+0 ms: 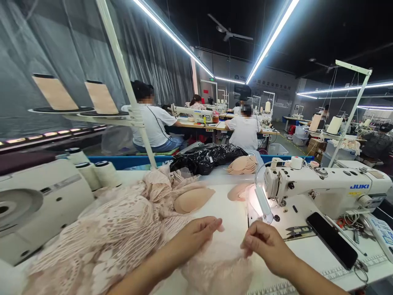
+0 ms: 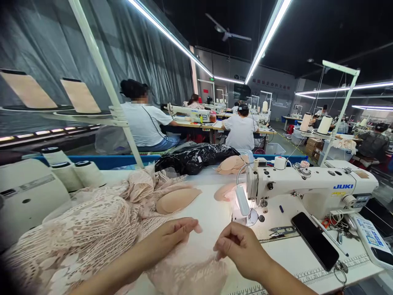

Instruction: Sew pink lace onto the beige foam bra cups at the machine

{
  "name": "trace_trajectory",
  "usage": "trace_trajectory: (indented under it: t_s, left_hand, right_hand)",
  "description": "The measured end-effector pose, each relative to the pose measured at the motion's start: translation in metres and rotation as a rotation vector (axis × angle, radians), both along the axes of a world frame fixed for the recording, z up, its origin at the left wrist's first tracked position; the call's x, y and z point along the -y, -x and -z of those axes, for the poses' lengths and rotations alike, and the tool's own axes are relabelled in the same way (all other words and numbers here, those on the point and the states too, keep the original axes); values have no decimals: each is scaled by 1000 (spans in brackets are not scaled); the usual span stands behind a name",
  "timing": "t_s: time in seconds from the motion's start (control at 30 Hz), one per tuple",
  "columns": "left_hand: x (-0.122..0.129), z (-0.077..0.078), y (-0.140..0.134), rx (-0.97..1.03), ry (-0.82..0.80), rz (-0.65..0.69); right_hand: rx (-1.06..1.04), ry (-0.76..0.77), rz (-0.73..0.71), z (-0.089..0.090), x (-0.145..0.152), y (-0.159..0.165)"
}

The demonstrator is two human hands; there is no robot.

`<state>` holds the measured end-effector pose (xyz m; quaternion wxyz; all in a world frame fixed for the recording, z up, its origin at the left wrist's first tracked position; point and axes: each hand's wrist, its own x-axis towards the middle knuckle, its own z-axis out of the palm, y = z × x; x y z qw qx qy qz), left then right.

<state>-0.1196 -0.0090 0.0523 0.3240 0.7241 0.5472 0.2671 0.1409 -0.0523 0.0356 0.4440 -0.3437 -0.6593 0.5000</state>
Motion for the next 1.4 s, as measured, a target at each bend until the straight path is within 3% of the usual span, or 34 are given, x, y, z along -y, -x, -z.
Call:
trace_trajectory:
  t_s: [0.07, 0.13, 0.3, 0.4, 0.5, 0.67, 0.77, 0.83, 0.9, 0.97, 1.1, 1.17, 1.23, 1.33, 1.4]
  left_hand:
    - [-28, -9, -5, -141, -94, 38]
    - [-57, -13, -16, -208, -189, 48]
    - [-113, -3, -53, -348, -302, 146]
    - [-129, 1, -66, -412, -296, 173]
    - [-134, -4, -63, -420, -280, 95]
    - [-104, -22, -31, -235, -244, -141]
    - [-55, -31, -14, -90, -113, -132]
    - [-15, -32, -12, 87, 74, -99]
    - [20, -28, -16, 222, 215, -120]
    - [43, -19, -23, 247, 250, -117]
    - [54, -3, -33, 76, 135, -15]
    - [51, -6, -35, -28, -36, 60]
    - [49, -19, -37, -60, -141, 178]
    - [48, -46, -40, -108, 3, 381]
    - [45, -56, -40, -188, 147, 444]
  right_hand:
    - [-39, 235, -25, 9, -15, 1]
    - [-26, 333, -21, 18, -27, 1]
    - [-2, 308, -37, 30, -38, -1]
    - [-21, 294, -36, 32, -39, 1]
    - [-25, 296, -36, 31, -40, 1]
    - [-22, 360, -8, 28, -41, -4]
    - [-60, 406, 0, 26, -41, -6]
    - [-86, 424, -1, 24, -40, -6]
    - [-104, 432, -4, 21, -39, -7]
    - [-106, 423, -6, 18, -35, -9]
    - [-31, 308, 25, 13, -19, -8]
    - [58, 217, 38, 9, -7, -6]
    - [158, 105, 9, 4, 5, -5]
    - [264, -125, -30, -7, 20, -10]
    - [320, -331, 46, -13, 25, -17]
